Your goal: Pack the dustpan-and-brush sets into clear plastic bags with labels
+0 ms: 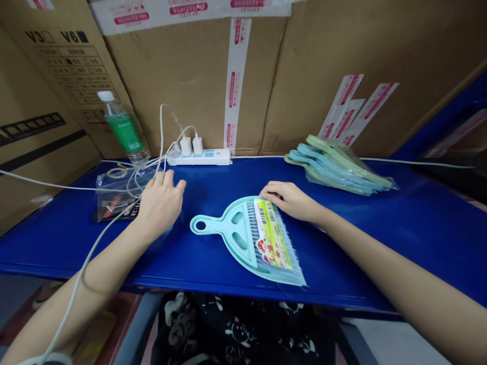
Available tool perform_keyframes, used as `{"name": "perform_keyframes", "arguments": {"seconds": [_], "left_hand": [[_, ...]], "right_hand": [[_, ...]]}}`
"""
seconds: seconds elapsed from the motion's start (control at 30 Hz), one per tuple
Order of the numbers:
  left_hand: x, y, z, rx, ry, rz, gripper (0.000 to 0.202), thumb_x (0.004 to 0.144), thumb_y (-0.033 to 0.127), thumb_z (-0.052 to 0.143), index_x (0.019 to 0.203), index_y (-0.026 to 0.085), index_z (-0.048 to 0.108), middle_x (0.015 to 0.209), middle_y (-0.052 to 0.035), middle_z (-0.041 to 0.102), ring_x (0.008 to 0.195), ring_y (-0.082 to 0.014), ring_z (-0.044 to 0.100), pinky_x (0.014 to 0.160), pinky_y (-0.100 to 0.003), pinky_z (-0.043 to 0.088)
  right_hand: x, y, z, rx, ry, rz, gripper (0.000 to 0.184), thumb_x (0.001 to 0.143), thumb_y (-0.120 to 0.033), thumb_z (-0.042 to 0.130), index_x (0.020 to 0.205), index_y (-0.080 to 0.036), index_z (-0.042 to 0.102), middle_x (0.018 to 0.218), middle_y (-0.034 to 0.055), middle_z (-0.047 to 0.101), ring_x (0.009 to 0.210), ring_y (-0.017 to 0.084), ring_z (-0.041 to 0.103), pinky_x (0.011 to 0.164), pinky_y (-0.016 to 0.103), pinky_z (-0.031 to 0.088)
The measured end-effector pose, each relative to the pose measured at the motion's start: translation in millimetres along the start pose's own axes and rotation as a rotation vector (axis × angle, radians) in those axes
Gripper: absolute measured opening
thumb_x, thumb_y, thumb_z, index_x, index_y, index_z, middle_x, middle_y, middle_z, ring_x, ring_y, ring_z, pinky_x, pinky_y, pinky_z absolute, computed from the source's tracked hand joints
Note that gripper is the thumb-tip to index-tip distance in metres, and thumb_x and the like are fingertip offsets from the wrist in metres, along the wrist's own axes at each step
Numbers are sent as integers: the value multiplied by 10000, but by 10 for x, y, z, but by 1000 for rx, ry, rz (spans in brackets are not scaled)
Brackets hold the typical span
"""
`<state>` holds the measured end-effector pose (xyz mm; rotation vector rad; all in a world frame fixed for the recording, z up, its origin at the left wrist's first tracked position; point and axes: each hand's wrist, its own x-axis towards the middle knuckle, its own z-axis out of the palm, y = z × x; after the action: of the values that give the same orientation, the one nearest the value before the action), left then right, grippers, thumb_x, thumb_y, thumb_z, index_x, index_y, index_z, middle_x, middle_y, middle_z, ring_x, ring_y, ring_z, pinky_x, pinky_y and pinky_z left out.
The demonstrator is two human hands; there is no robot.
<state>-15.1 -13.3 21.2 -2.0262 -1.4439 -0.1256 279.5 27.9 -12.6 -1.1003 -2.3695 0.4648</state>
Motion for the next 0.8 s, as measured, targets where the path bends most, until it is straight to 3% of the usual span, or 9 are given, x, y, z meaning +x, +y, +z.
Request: {"name": "perform_keyframes", "arguments": {"seconds": [0.23, 0.47, 0.63, 0.8], "left_hand": [[-4, -34, -20, 53, -211, -68, 353, 900, 198, 375, 871, 76, 704, 947, -232, 650, 924, -359, 608, 687, -403, 444], [5, 4, -29, 53, -333, -22, 371, 901, 163, 340, 860, 92, 702, 862, -187, 686, 873, -323, 639, 691, -379, 433], [-10, 4, -45, 68, -339, -25, 346, 875, 117, 358, 870, 41, 696, 870, -216, 688, 888, -332, 635, 691, -391, 441], [-16, 31, -27, 36, -283, 38, 352, 895, 146, 355, 874, 59, 695, 849, -190, 691, 857, -314, 641, 675, -383, 445]], "right_hand": [[18, 4, -27, -44, 45, -11, 255, 884, -299, 347, 711, -230, 521, 764, 68, 606, 736, 204, 582, 705, 329, 443], [12, -23, -57, 0, 23, 85, 243, 853, -344, 333, 706, -232, 490, 727, 61, 616, 687, 202, 568, 659, 328, 430], [-2, -77, -66, 74, -17, 151, 336, 859, -447, 320, 745, -219, 539, 748, 58, 641, 681, 193, 568, 610, 307, 410], [5, -92, -46, 60, -25, 143, 357, 856, -462, 320, 692, -221, 527, 719, 43, 638, 674, 187, 564, 615, 305, 399]]}}
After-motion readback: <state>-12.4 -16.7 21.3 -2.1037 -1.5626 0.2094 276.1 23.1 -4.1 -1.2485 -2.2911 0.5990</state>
